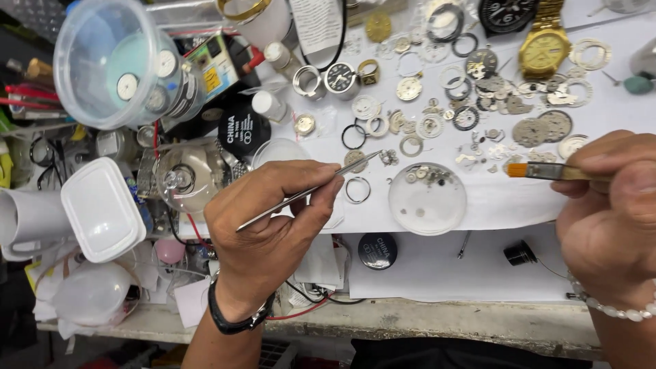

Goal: The person uses tweezers to hold small watch components and a brush to clean them over a white dish. The person repeatedly picks up individual parts, brushes them, and places them back into the dish. The workspace is cluttered with watch parts, tools, and containers.

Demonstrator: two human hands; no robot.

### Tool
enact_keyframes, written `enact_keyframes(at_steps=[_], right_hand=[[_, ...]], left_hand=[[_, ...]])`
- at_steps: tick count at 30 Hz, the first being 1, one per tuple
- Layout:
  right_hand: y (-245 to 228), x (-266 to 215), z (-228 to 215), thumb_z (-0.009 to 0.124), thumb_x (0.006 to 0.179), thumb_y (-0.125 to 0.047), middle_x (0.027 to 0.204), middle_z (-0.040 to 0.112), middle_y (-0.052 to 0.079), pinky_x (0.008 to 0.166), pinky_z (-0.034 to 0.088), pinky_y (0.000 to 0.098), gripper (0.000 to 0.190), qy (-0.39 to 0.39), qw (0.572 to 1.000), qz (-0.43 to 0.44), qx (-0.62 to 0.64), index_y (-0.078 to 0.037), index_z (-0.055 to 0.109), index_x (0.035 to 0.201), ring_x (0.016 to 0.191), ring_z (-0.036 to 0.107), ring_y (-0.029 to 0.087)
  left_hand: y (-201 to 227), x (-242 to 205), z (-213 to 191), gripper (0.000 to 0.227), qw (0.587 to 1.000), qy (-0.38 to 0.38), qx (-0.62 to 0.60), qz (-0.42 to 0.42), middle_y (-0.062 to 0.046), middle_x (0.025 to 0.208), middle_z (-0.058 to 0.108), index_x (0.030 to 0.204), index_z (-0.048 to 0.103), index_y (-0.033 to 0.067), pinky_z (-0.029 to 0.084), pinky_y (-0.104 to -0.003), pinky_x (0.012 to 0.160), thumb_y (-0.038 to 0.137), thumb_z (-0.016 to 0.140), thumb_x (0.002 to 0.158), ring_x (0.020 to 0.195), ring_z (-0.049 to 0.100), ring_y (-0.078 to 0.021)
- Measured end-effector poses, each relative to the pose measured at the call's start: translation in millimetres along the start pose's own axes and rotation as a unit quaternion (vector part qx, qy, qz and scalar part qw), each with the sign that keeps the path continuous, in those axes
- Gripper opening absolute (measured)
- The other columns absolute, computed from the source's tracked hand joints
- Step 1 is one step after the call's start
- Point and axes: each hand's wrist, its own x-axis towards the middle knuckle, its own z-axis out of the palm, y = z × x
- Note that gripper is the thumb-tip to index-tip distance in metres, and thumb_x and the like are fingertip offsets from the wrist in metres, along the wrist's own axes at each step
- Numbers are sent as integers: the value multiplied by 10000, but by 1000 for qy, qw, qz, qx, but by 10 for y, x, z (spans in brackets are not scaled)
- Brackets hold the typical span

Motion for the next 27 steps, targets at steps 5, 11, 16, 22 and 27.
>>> enact_keyframes(at_steps=[5, 11, 16, 22, 27], right_hand=[[161, -50, -95, 353, 1244, -288, 855, 440, 178, 806, 410, 355, 346, -22, 1000, -1, -18, 10, 489, 1131, 805, 493, 277], [167, -71, -143, 329, 1269, -200, 943, 490, 167, 803, 422, 311, 284, -6, 999, 33, -42, 4, 498, 1166, 823, 509, 242], [103, -50, -85, 305, 1263, -139, 884, 463, 192, 838, 416, 333, 271, -3, 998, 28, -59, 31, 473, 1135, 830, 486, 258], [-108, 30, 74, 382, 1204, -290, 760, 402, 191, 733, 408, 391, 379, -17, 999, -38, -23, 53, 454, 1058, 716, 477, 309], [-258, 0, 156, 448, 1155, -221, 957, 556, 292, 582, 497, 328, 372, -59, 996, -56, -40, 136, 527, 1083, 722, 633, 369]], left_hand=[[-80, -87, -124, 74, 999, -30, 37, 0, -119, 931, 782, 959, 740, 7, 575, -256, 609, -1, 796, 911, 755, 752, -196], [-141, -109, -78, 96, 998, -48, 35, 4, -72, 896, 770, 945, 727, 33, 521, -261, 587, 32, 817, 913, 605, 637, -141], [-89, -120, -68, 100, 999, -30, 26, -9, -100, 931, 775, 964, 737, 28, 542, -251, 588, 35, 819, 907, 650, 671, -160], [-111, -357, 125, 248, 997, -10, -22, 67, -126, 1009, 803, 1066, 710, 40, 718, -300, 750, 50, 872, 879, 868, 854, -224], [-188, -670, 328, 237, 982, 18, 69, 173, -107, 1059, 812, 1110, 689, 65, 516, -273, 593, 124, 848, 944, 841, 835, -148]])
